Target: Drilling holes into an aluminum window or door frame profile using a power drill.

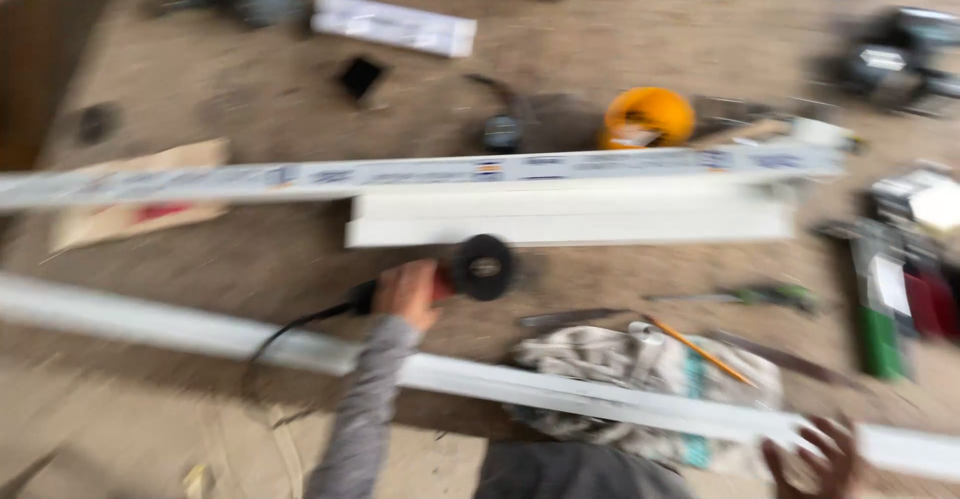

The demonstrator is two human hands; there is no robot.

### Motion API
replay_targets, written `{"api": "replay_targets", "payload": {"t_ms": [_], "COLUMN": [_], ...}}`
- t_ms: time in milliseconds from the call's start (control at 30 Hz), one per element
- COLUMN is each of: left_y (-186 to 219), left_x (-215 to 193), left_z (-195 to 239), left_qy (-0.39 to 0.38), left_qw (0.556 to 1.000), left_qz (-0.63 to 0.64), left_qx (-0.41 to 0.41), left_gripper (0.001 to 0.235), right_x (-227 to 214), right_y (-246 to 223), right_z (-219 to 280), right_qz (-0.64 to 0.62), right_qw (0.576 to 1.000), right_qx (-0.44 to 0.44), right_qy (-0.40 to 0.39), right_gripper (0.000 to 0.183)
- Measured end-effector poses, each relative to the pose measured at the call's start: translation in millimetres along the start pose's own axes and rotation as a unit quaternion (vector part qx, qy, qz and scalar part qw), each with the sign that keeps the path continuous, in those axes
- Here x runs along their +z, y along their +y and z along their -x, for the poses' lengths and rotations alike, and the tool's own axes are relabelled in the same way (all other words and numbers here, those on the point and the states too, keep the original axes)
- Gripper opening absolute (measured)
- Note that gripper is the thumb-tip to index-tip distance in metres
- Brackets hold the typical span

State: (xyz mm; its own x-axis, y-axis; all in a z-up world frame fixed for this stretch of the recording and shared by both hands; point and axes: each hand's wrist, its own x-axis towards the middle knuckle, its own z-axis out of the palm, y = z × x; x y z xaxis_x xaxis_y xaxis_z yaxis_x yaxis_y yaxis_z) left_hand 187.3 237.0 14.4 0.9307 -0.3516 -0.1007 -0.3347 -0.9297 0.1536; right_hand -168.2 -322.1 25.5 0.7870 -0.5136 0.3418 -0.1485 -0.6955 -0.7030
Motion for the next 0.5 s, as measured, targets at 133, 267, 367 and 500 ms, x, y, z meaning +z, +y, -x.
{"api": "replay_targets", "payload": {"t_ms": [133,267,367,500], "left_y": [-14.6,-11.0,-6.0,55.5], "left_x": [1.8,-20.4,-66.3,-194.3], "left_z": [-27.1,-16.5,2.3,57.6], "left_qy": [-0.075,-0.03,0.059,0.144], "left_qw": [0.997,0.998,0.993,0.97], "left_qz": [-0.019,0.026,0.069,0.052], "left_qx": [-0.03,-0.042,-0.081,-0.189], "left_gripper": [0.097,0.094,0.078,0.071], "right_x": [-29.0,-46.7,-45.4,-30.5], "right_y": [-146.7,-171.9,-168.0,-170.6], "right_z": [-54.4,-54.0,-55.7,-73.0], "right_qz": [-0.028,-0.002,-0.022,-0.137], "right_qw": [0.993,0.987,0.986,0.979], "right_qx": [0.114,0.16,0.163,0.105], "right_qy": [-0.013,-0.012,-0.021,-0.105], "right_gripper": [0.098,0.099,0.097,0.093]}}
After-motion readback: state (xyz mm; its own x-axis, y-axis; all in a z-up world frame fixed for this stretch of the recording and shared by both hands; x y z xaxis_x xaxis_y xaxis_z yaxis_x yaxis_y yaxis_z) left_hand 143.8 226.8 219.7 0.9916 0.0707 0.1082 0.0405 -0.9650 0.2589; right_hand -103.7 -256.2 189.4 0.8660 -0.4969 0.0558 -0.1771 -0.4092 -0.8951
